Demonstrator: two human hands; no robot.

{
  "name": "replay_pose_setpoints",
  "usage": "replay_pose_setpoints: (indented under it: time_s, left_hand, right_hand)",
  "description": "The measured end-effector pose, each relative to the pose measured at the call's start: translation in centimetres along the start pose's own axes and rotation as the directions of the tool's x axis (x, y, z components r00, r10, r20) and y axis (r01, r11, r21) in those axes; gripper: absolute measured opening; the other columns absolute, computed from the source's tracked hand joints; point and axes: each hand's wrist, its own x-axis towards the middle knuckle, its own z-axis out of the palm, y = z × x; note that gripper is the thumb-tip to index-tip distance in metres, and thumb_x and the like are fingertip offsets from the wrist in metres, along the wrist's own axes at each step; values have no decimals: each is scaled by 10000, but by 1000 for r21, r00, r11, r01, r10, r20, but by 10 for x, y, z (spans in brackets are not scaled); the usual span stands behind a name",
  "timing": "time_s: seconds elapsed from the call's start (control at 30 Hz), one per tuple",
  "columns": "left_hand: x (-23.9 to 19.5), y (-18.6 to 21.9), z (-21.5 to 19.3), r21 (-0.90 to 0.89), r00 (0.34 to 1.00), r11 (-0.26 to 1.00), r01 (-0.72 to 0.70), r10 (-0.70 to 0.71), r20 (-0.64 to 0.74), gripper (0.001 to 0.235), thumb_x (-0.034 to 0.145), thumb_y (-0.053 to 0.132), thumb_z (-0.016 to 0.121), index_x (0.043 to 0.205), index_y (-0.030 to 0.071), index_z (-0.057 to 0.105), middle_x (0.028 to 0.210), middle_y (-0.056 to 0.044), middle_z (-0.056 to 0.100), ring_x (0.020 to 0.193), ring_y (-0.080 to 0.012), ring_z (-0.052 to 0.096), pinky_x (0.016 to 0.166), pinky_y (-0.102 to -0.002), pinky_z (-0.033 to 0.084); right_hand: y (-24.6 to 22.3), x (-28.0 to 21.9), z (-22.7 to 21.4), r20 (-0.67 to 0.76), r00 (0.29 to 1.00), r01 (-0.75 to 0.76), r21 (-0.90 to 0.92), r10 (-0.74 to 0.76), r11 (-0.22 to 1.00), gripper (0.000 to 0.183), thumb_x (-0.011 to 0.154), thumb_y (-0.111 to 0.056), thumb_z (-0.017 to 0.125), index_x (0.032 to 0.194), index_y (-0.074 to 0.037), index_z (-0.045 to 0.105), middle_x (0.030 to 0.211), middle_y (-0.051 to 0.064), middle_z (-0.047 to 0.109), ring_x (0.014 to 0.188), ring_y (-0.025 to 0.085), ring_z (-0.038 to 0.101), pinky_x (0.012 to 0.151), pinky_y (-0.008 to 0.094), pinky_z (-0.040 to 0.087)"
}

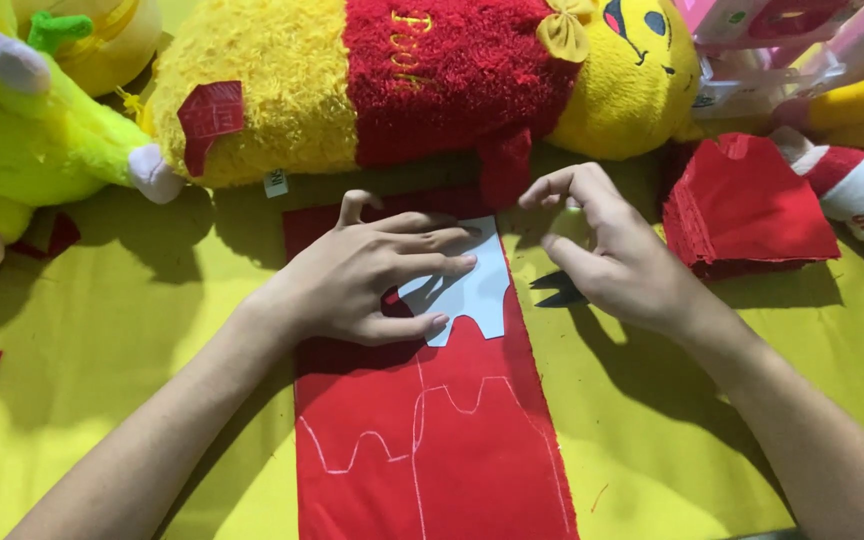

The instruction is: The person folds a red fabric piece, places a white paper template on it, and uses a rotary cutter to cut along the template's outline. The person then uses a small green circular object to trace or mark the fabric around the template.

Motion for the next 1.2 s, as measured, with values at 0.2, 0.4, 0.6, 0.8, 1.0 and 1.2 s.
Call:
replay_pose_setpoints:
  time_s: [0.2, 0.4, 0.6, 0.8, 1.0, 1.2]
  left_hand:
    - [-1, 0, 3, 87, 996, 993, 78, -82, 42, 565, 922, 579, 571, 1419, 314, 615, 1522, -18, 570, 1348, -240, 555, 978, -640, 276]
    - [-2, 0, 2, -68, 997, 995, 76, -75, 22, 529, 938, 491, 607, 1383, 209, 640, 1482, -96, 600, 1359, -332, 552, 947, -499, 514]
    - [-3, -11, 7, -170, 993, 980, 103, -91, 81, 520, 1006, 256, 500, 1520, 194, 451, 1550, -44, 550, 1234, -336, 622, 995, -458, 451]
    - [-5, -13, 2, -306, 990, 942, 139, -135, 37, 558, 928, 96, 494, 1475, 204, 489, 1454, -61, 638, 996, -269, 686, 862, -409, 483]
    - [-7, -22, 12, -306, 994, 952, 24, -54, -91, 351, 1014, 131, 579, 1359, 173, 633, 1414, -137, 662, 1108, -316, 736, 851, -412, 551]
    - [-8, -24, 12, -300, 998, 953, 42, -56, -40, 582, 871, -31, 559, 1404, 200, 599, 1493, -111, 604, 1275, -300, 662, 948, -407, 521]
  right_hand:
    - [-10, 1, 12, -99, 992, -58, 149, 74, 987, 348, 876, -112, 786, 1204, -62, 682, 1083, 50, 757, 893, 85, 711, 774, 198, 605]
    - [-12, -7, 19, -32, 965, 249, -208, -261, 946, 343, 926, 10, 414, 1093, -59, 705, 893, 74, 513, 718, 193, 528, 745, 352, 449]
    - [-15, -11, 19, 270, 886, 459, -395, -377, 796, 437, 952, -385, 689, 1299, -132, 610, 898, 74, 525, 740, 273, 555, 692, 413, 478]
    - [2, -11, 24, 296, 857, 516, -476, -422, 712, 481, 925, -498, 682, 1293, -189, 670, 955, 94, 562, 772, 289, 566, 727, 442, 480]
    - [3, -9, 24, 323, 846, 532, -487, -423, 692, 511, 940, -480, 659, 1375, -213, 650, 984, 115, 587, 840, 293, 580, 774, 439, 469]
    - [4, -9, 25, 317, 854, 520, -510, -413, 685, 500, 938, -490, 655, 1367, -234, 662, 980, 108, 590, 839, 284, 587, 756, 432, 463]
